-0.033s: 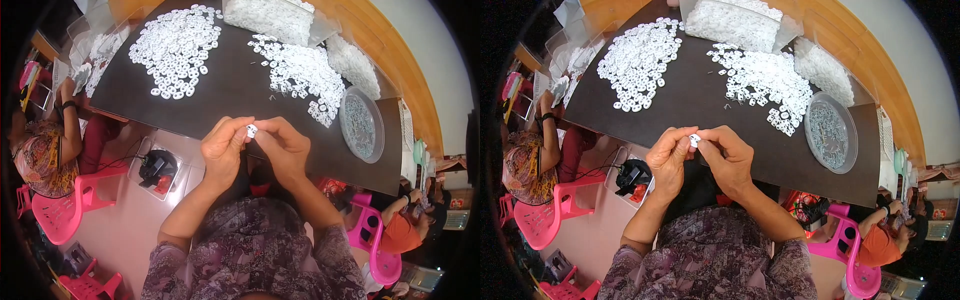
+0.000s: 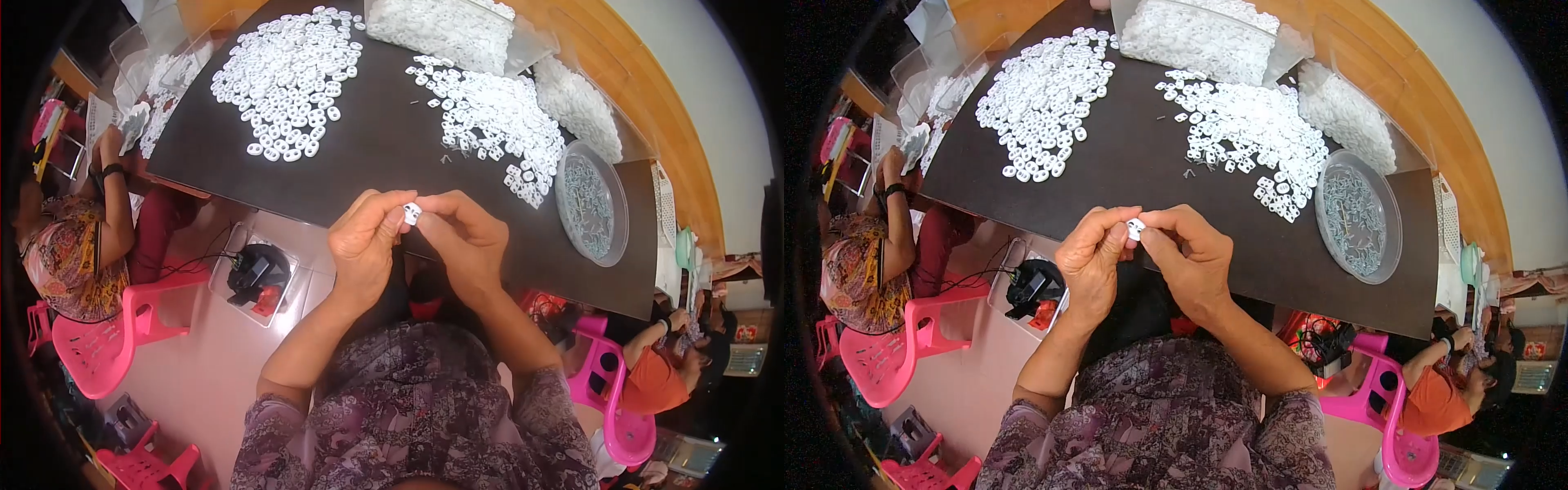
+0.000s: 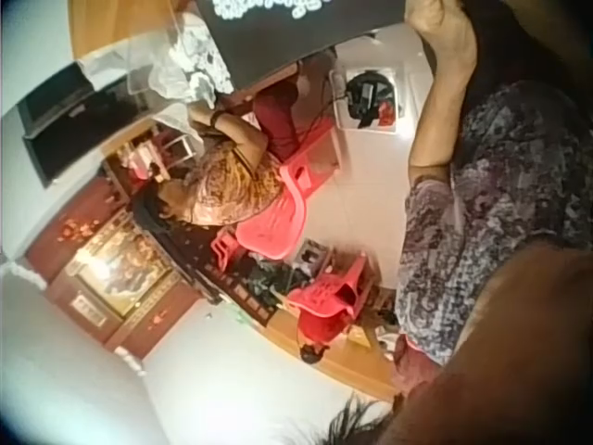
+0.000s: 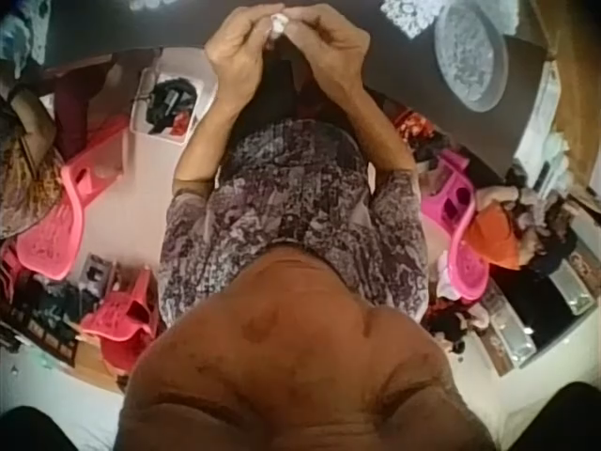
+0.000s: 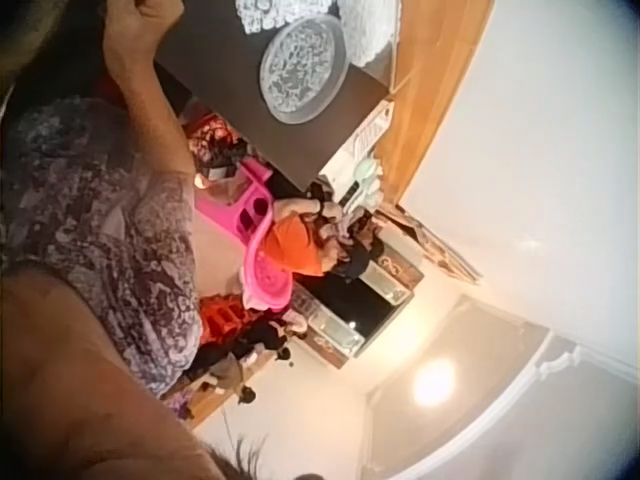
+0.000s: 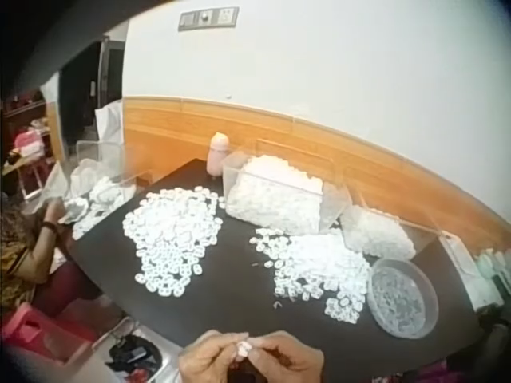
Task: Manually assembling small white plastic components at a workbench.
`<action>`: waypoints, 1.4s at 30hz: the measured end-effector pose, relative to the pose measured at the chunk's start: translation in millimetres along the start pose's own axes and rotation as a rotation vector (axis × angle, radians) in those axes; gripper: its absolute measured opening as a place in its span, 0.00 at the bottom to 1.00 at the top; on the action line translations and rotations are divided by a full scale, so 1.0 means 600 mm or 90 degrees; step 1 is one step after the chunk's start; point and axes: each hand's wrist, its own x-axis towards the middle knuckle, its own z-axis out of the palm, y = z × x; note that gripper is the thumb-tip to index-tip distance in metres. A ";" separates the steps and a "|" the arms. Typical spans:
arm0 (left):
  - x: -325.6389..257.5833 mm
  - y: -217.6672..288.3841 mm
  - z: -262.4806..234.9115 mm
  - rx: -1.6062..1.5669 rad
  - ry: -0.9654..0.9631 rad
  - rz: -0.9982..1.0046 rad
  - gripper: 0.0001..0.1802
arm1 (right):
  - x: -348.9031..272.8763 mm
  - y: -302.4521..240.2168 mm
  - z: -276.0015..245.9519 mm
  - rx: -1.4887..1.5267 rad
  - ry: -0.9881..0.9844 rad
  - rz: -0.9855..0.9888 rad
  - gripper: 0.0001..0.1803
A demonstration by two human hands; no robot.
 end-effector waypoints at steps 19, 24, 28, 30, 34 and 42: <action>-0.003 -0.010 -0.025 -0.035 -0.011 0.038 0.10 | 0.011 -0.015 0.020 0.191 -0.010 0.172 0.07; 0.000 -0.004 -0.016 -0.016 0.000 0.009 0.11 | 0.019 -0.011 0.013 0.164 -0.017 0.163 0.07; 0.004 -0.002 -0.008 -0.022 -0.014 -0.001 0.10 | 0.020 -0.010 0.006 0.191 -0.005 0.144 0.07; 0.009 -0.002 -0.002 -0.025 -0.029 0.003 0.10 | 0.023 -0.014 -0.010 0.132 -0.005 0.156 0.07; 0.029 -0.008 -0.025 0.088 -0.045 -0.021 0.10 | 0.067 -0.042 -0.078 -0.169 0.025 0.111 0.07; 0.167 -0.041 -0.013 0.435 -0.067 0.131 0.06 | 0.267 -0.101 -0.411 -0.521 0.338 -0.151 0.09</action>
